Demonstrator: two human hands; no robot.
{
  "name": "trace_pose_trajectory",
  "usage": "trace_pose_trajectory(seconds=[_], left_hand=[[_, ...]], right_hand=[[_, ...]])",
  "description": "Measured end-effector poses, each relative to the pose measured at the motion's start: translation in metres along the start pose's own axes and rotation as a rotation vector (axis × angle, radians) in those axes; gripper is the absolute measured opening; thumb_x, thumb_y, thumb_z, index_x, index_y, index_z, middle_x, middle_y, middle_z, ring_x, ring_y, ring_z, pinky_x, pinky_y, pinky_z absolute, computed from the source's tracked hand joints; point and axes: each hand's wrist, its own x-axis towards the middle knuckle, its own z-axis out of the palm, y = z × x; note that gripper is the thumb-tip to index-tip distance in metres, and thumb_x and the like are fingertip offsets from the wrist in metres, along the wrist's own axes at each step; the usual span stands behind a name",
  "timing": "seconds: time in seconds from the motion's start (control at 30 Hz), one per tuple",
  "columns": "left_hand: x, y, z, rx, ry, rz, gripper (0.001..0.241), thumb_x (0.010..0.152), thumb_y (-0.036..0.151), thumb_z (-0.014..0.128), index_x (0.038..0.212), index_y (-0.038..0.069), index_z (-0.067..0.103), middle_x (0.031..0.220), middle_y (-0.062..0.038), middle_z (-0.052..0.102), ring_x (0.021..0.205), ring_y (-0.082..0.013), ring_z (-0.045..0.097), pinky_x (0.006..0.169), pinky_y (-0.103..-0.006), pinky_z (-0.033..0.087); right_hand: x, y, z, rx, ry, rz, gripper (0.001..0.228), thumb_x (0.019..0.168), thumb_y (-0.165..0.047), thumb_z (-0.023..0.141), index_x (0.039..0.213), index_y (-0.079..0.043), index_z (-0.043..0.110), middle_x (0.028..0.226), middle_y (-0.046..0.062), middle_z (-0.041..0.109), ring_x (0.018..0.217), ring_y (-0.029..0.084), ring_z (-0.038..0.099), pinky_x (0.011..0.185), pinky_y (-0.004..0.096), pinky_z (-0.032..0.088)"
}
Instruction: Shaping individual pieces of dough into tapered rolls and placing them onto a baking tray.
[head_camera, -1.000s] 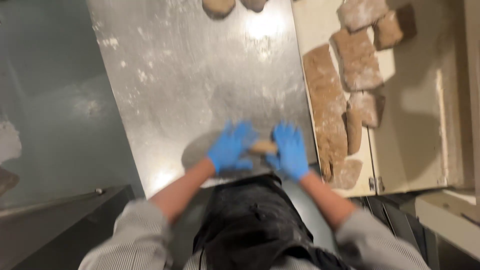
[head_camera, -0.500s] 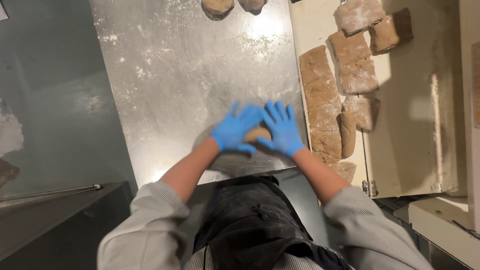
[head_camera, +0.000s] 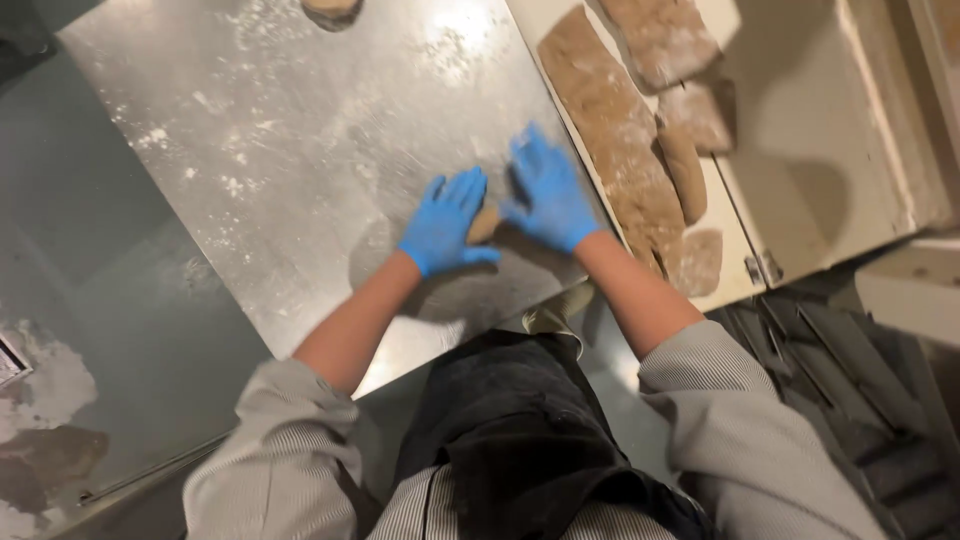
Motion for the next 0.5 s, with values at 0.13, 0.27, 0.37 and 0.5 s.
trace_pose_trajectory(seconds=[0.13, 0.27, 0.37, 0.5], left_hand=[[0.016, 0.019, -0.01, -0.13, 0.067, 0.041, 0.076, 0.085, 0.024, 0.077, 0.149, 0.005, 0.041, 0.12, -0.02, 0.064, 0.096, -0.0403, 0.064, 0.088, -0.0479, 0.052], [0.029, 0.022, -0.003, -0.77, -0.183, -0.121, 0.081, 0.083, 0.03, 0.082, 0.153, 0.009, 0.047, 0.146, -0.02, 0.056, 0.137, -0.0414, 0.052, 0.115, -0.0543, 0.042], [0.055, 0.106, -0.049, -1.412, -0.53, -0.555, 0.045, 0.085, 0.012, 0.063, 0.13, 0.012, 0.067, 0.097, -0.015, 0.067, 0.082, -0.0284, 0.069, 0.068, -0.0392, 0.061], [0.109, 0.305, -0.069, -1.236, -0.787, -0.255, 0.067, 0.088, 0.024, 0.069, 0.15, 0.005, 0.05, 0.104, -0.023, 0.069, 0.079, -0.0313, 0.071, 0.058, -0.041, 0.06]], right_hand=[[-0.046, -0.016, -0.094, 0.201, 0.414, 0.38, 0.071, 0.108, -0.048, 0.043, 0.157, 0.003, 0.033, 0.165, 0.024, 0.031, 0.156, 0.04, 0.028, 0.13, 0.051, 0.023], [-0.236, -0.001, -0.157, 0.121, 0.466, 0.412, 0.063, 0.105, -0.037, 0.058, 0.152, 0.004, 0.046, 0.152, 0.029, 0.045, 0.145, 0.045, 0.041, 0.123, 0.053, 0.031], [-0.381, -0.034, -0.184, -0.091, 0.511, 0.618, 0.049, 0.108, -0.028, 0.058, 0.149, -0.001, 0.054, 0.146, 0.021, 0.055, 0.138, 0.038, 0.051, 0.12, 0.047, 0.038], [-0.529, -0.097, -0.227, -0.148, 0.513, 0.924, 0.042, 0.099, -0.024, 0.068, 0.14, -0.012, 0.064, 0.139, 0.011, 0.063, 0.132, 0.031, 0.058, 0.114, 0.044, 0.046]])
